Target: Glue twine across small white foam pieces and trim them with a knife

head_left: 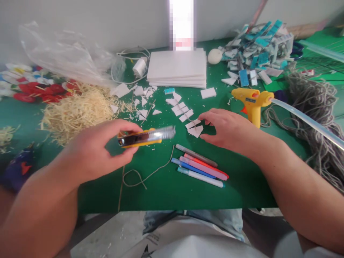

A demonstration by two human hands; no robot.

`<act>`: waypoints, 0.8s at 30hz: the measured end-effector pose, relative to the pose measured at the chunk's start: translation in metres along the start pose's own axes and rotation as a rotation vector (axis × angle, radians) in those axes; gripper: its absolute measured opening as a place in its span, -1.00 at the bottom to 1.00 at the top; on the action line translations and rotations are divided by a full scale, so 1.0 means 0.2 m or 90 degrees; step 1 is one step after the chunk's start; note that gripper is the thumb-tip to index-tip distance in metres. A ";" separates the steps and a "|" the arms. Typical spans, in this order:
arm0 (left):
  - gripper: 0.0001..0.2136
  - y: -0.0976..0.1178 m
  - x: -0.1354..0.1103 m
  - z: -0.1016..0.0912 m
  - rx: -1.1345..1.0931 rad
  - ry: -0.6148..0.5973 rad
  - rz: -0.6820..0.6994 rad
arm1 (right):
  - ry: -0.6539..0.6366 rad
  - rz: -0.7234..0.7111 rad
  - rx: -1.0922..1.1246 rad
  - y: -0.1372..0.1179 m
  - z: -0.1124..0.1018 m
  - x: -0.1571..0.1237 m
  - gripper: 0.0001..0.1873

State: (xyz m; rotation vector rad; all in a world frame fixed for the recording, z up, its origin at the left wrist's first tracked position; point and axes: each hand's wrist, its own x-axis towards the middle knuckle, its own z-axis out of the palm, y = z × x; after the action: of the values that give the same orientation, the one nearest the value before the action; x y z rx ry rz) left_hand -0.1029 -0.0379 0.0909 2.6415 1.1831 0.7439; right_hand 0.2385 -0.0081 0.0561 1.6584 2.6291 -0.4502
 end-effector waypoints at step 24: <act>-0.77 0.09 0.11 0.45 -0.600 0.359 -0.280 | 0.007 0.032 0.009 0.01 0.01 0.02 -0.65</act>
State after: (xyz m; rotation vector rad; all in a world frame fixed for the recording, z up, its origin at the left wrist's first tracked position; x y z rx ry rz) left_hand -0.0330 -0.0274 0.0269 1.3908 1.0626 1.5164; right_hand 0.2374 -0.0039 0.0523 1.7305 2.5912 -0.4603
